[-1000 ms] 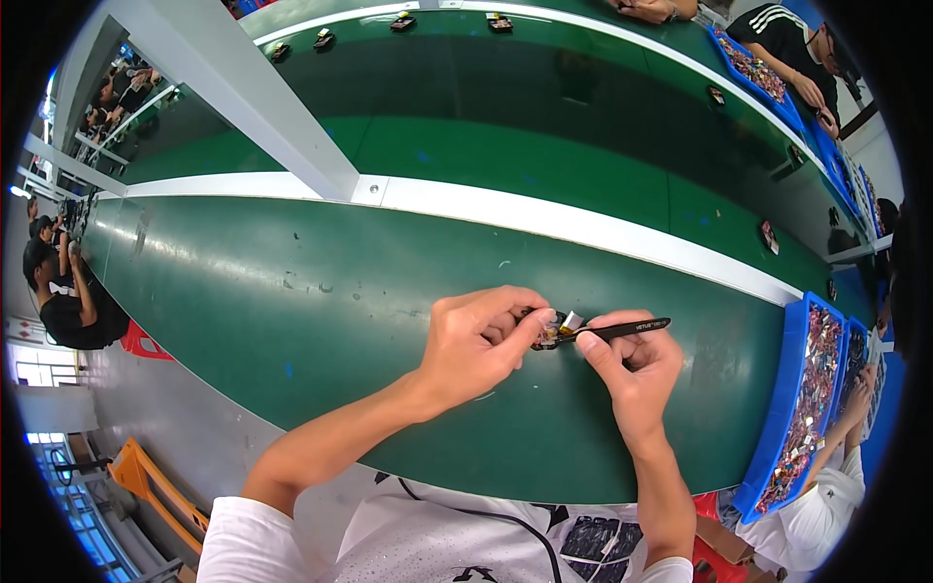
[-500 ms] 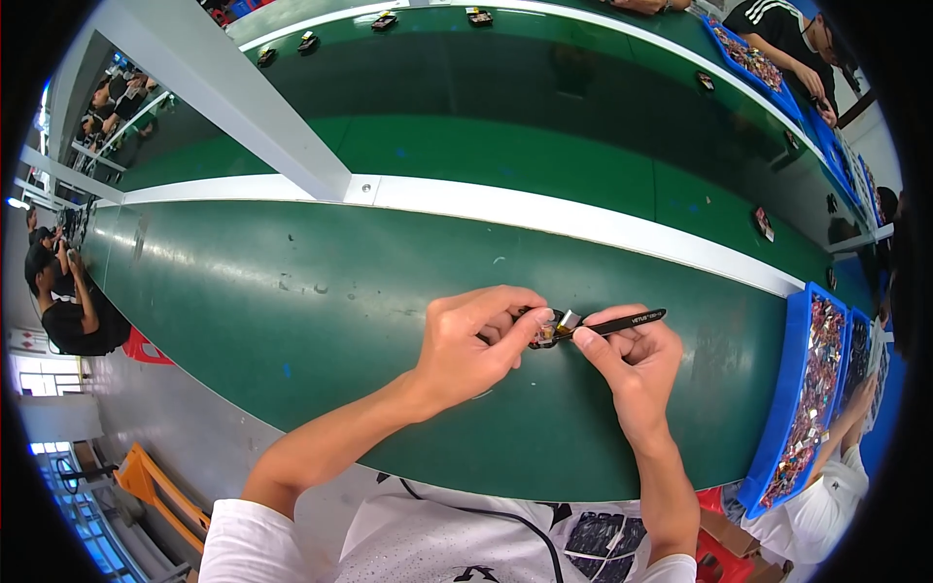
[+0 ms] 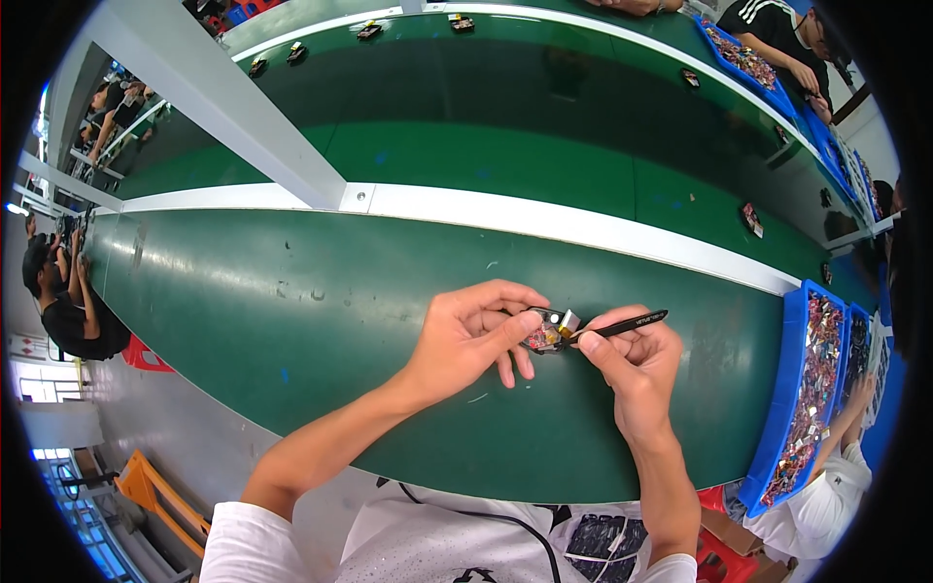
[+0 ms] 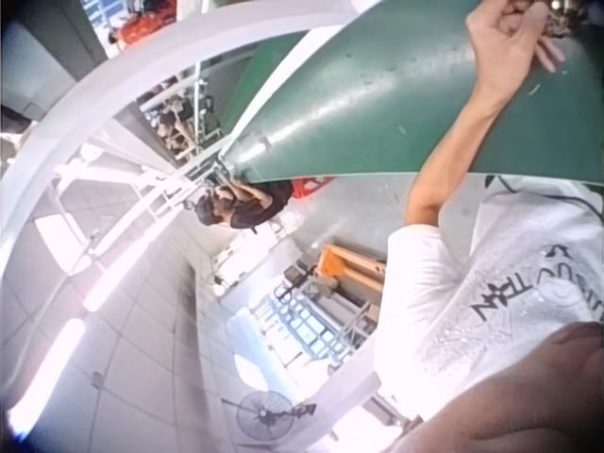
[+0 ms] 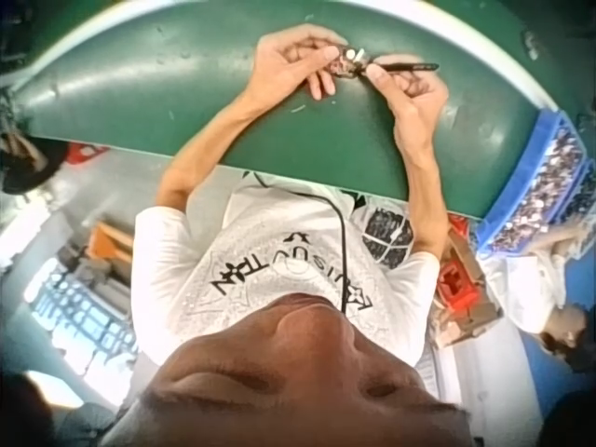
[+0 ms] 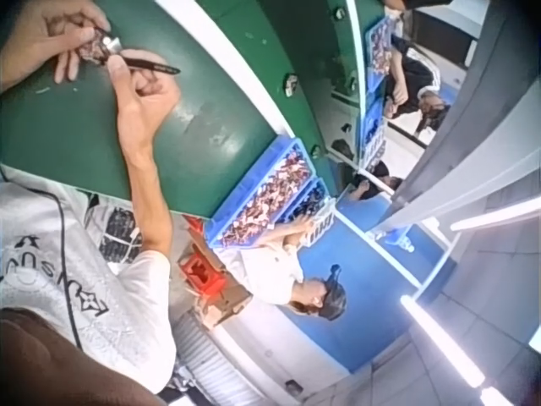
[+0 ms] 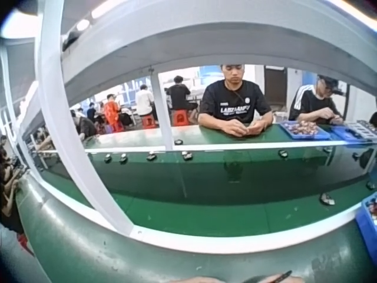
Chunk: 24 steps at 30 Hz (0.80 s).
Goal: Assembling small electronic components or toy parts using tweezers at a factory assembly line.
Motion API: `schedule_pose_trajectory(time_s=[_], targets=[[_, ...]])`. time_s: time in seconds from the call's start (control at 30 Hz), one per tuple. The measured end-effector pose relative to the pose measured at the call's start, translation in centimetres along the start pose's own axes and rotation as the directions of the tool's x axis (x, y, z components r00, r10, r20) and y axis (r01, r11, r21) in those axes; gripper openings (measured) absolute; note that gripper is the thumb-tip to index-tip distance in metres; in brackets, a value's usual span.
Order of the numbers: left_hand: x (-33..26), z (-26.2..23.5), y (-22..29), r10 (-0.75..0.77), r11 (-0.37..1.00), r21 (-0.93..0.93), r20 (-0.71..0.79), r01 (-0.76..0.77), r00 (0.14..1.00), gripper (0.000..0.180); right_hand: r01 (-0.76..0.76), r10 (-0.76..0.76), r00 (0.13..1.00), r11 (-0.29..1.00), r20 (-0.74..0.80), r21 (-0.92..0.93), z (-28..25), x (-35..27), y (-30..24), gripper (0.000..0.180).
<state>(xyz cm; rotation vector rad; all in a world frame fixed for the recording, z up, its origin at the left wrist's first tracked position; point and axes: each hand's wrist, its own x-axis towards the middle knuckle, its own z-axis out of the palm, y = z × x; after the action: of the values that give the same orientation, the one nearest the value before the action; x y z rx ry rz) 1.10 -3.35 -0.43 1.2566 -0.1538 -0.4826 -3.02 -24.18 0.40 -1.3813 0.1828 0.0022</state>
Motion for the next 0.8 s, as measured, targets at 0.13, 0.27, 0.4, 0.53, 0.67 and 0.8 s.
schedule_pose_trajectory(time_s=[0.13, 0.27, 0.4, 0.53, 0.67, 0.8], targets=[[-0.1, 0.2, 0.0, 0.0, 1.0, -0.012, 0.013, 0.0, 1.0, 0.025, 0.176, -0.177, 0.984, 0.98, -0.011, -0.096, -0.2, -0.5, 0.5, 0.013], [0.0, -0.1, -0.2, 0.017, 1.0, -0.012, 0.025, -0.017, 1.0, 0.027, 0.389, -0.406, 0.913, 0.895, -0.04, -0.219, 0.5, -0.8, 1.2, 0.012], [0.0, -0.1, -0.6, 0.039, 0.999, -0.034, 0.014, -0.039, 0.999, 0.028, 0.479, -0.495, 0.869, 0.824, 0.03, -0.303, 0.6, -0.9, 1.0, 0.013], [-0.1, 0.2, -0.8, 0.059, 0.998, -0.038, -0.003, -0.059, 0.998, 0.028, 0.523, -0.537, 0.842, 0.786, 0.055, -0.329, 0.6, -0.9, 1.2, 0.013], [-0.1, 0.1, -0.7, 0.073, 0.997, -0.035, 0.002, -0.073, 0.997, 0.028, 0.513, -0.525, 0.849, 0.792, 0.058, -0.332, 0.5, -0.8, 1.2, 0.014], [-0.2, 0.1, -0.7, 0.079, 0.996, -0.033, 0.005, -0.078, 0.997, 0.028, 0.532, -0.54, 0.838, 0.779, 0.077, -0.332, 0.5, -0.7, 1.2, 0.014]])
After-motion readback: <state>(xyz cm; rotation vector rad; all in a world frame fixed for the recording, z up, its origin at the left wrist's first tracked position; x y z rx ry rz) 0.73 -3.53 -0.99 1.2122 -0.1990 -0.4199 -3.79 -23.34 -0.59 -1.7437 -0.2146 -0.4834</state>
